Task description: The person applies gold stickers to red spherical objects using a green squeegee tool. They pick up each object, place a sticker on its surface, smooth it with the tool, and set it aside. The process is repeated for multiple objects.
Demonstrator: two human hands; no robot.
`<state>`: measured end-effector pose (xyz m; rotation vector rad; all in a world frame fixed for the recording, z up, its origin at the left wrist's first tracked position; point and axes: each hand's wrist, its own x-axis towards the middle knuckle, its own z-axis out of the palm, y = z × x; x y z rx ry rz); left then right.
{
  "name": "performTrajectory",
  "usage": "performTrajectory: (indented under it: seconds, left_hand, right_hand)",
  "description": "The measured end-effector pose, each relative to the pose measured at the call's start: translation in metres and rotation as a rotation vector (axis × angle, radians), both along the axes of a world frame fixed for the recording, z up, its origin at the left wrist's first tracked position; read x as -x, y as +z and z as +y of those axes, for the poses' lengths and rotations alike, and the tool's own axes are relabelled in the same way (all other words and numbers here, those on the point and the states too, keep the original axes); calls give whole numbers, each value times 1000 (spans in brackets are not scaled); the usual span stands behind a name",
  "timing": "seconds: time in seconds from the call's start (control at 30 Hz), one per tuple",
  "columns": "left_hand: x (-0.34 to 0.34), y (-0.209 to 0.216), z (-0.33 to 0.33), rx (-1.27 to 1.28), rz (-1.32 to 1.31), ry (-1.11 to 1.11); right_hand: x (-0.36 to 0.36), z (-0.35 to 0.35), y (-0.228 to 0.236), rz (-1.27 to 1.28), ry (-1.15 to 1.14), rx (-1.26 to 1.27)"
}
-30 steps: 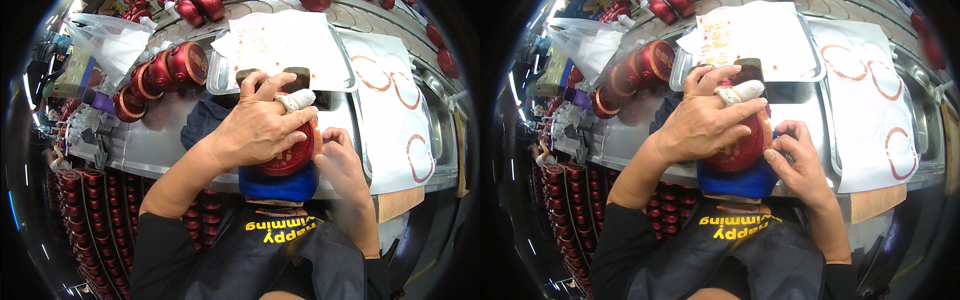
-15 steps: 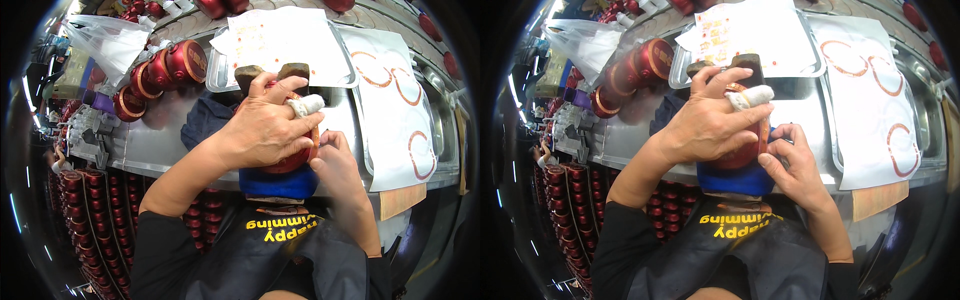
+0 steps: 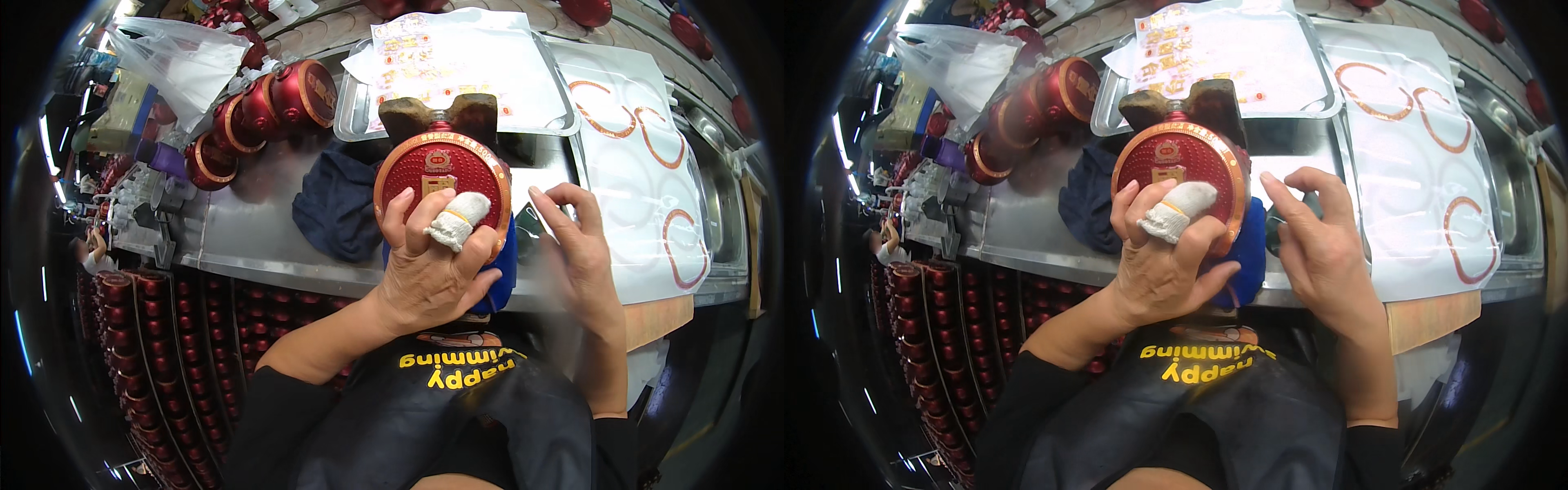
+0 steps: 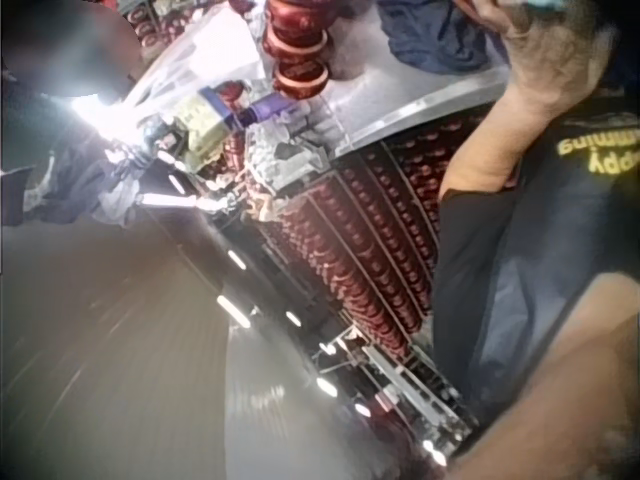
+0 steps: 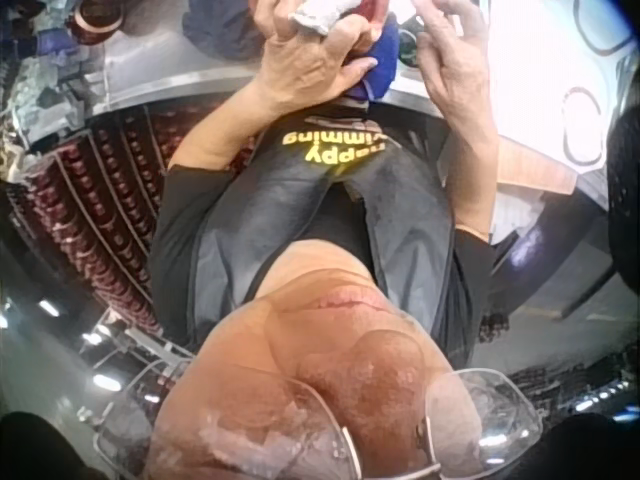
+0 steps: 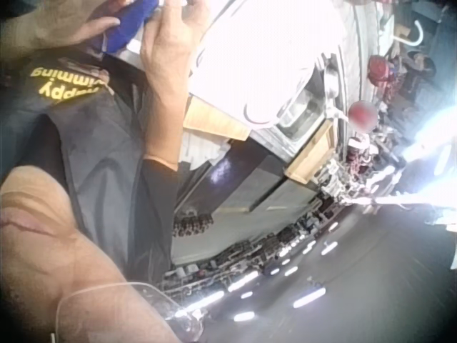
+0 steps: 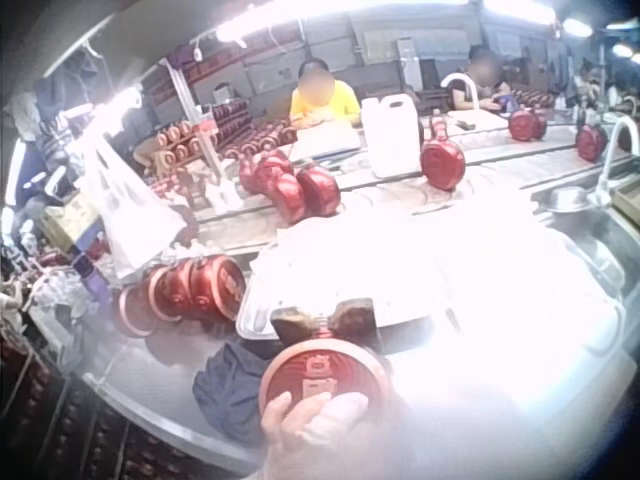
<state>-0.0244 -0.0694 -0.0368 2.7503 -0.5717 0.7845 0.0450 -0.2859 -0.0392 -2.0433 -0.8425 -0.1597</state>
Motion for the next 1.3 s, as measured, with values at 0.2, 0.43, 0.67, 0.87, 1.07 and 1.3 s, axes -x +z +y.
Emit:
performTrajectory:
  seconds: [0.2, 0.43, 0.67, 0.87, 1.07, 1.3]
  left_hand:
    - [10, -10, 2, -66, -72, 75]
    - [14, -5, -5, 75, -4, 53]
    - [7, -11, -15, -28, -122, 129]
    - [13, -1, -11, -38, -119, 125]
    - [20, 6, -8, 20, 53, 168]
    - [31, 8, -3, 74, 122, 199]
  right_hand:
    - [-4, 16, -22, -204, 34, 60]
    - [-3, 15, -20, -262, 29, 121]
    - [-1, 15, -19, -202, 44, 105]
    - [-1, 14, -20, -266, 37, 148]
    - [7, 10, -22, -270, 60, 158]
    - [20, 13, -23, -327, 2, 186]
